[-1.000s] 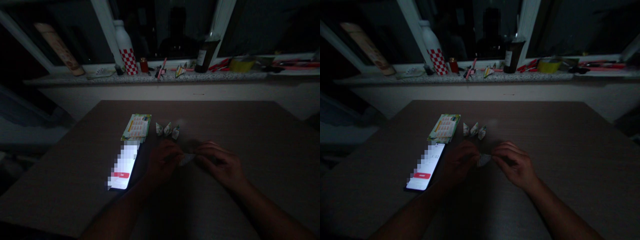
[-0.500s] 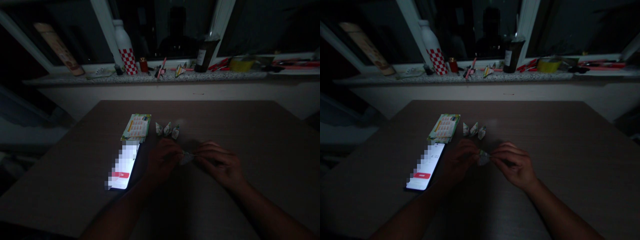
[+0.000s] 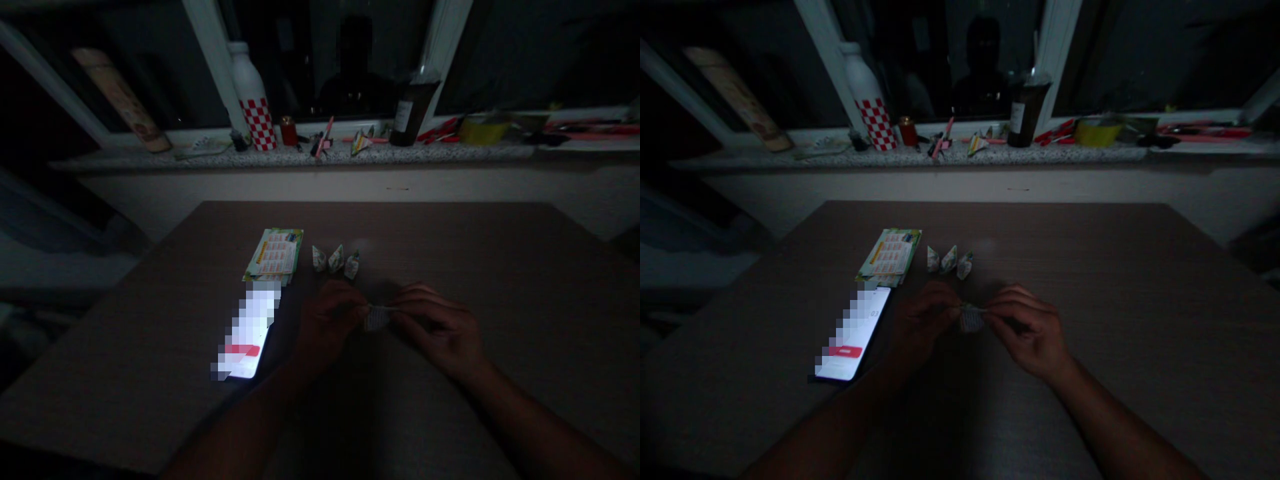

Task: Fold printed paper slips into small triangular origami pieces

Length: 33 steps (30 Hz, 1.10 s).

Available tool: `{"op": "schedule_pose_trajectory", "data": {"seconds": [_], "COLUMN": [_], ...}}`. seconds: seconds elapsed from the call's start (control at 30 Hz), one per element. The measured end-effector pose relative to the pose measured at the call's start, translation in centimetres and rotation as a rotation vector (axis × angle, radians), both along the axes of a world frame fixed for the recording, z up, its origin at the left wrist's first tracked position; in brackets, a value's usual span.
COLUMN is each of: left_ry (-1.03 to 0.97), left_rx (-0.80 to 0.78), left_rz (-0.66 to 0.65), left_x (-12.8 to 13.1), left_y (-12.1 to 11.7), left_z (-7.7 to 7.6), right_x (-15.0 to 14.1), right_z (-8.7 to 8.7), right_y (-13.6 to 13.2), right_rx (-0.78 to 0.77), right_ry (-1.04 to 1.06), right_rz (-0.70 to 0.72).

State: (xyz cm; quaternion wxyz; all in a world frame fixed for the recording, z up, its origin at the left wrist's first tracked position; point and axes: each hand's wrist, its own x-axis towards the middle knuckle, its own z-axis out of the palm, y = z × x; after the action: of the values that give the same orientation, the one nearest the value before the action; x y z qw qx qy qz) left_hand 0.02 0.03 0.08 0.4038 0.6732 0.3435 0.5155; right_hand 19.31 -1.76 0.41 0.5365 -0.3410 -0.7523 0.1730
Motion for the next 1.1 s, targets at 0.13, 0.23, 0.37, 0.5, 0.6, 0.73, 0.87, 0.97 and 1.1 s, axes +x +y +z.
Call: {"op": "schedule_pose_trajectory", "data": {"seconds": [0.13,0.23,0.37,0.5,0.6,0.73,0.87,0.97,1.1], "left_ry": [-0.004,-0.023,-0.034,-0.053,-0.05,-0.06,-0.1,-0.119,-0.137], "left_rx": [-0.034,-0.05,-0.051,-0.059,-0.079,-0.086,-0.115,-0.15,-0.196], "left_rz": [0.016,0.023,0.014,0.022,0.025,0.03,0.038,0.046,0.062], "left_x": [-0.11,-0.14,-0.01,0.15,0.13,-0.04,-0.05,0.09,0.18], "left_y": [0.06,0.09,0.01,-0.08,-0.07,0.06,0.2,0.2,0.15], "left_z": [0.02,0.01,-0.11,-0.15,-0.14,-0.25,-0.46,-0.53,-0.46], "right_x": [0.13,0.13,-0.01,-0.12,-0.12,-0.07,-0.06,-0.07,-0.08], "right_z": [-0.42,-0.51,-0.45,-0.47,-0.57,-0.82,-0.96,-0.9,-0.91], "right_y": [0.17,0.19,0.12,0.08,0.13,0.23,0.28,0.25,0.27], "right_rx": [-0.033,-0.036,-0.032,-0.012,-0.011,-0.023,-0.031,-0.029,-0.041], "right_ry": [-0.007,-0.015,-0.005,0.012,0.014,-0.005,-0.001,0.007,0.01], "right_rz": [0.008,0.001,0.001,-0.016,-0.015,-0.001,-0.005,-0.014,-0.033]}}
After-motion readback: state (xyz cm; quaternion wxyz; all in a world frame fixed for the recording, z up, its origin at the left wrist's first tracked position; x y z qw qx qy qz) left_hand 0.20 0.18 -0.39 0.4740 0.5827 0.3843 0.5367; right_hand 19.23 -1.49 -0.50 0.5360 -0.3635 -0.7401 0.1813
